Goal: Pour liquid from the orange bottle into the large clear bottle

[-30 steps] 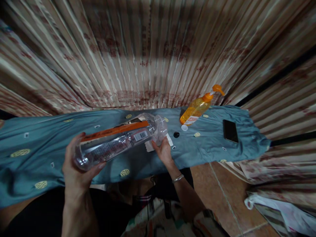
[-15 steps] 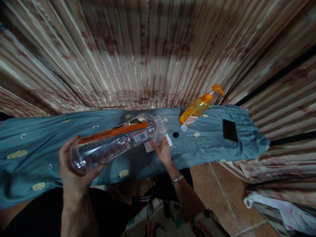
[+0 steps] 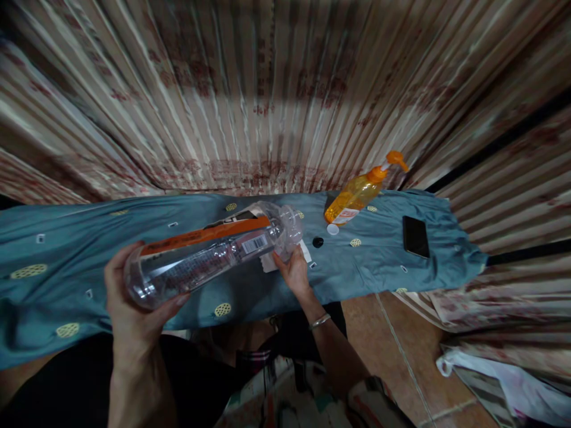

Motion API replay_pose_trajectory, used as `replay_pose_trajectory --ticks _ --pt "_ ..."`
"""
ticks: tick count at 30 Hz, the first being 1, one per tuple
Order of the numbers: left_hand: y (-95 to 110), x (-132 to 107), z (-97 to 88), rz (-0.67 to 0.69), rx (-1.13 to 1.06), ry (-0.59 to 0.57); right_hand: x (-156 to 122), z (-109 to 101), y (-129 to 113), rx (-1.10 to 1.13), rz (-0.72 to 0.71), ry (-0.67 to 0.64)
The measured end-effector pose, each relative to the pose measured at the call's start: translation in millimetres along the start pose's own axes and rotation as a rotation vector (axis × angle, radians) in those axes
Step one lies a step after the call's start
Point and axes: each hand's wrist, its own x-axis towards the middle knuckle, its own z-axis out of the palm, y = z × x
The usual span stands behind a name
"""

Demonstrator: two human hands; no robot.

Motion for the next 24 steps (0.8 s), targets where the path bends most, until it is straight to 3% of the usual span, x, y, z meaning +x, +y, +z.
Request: replay_pose_trajectory --ticks 24 --pt "0.1 4.3 5.5 0.005 -0.024 0.004 0.1 1.3 8.3 -0.028 -0.020 0.002"
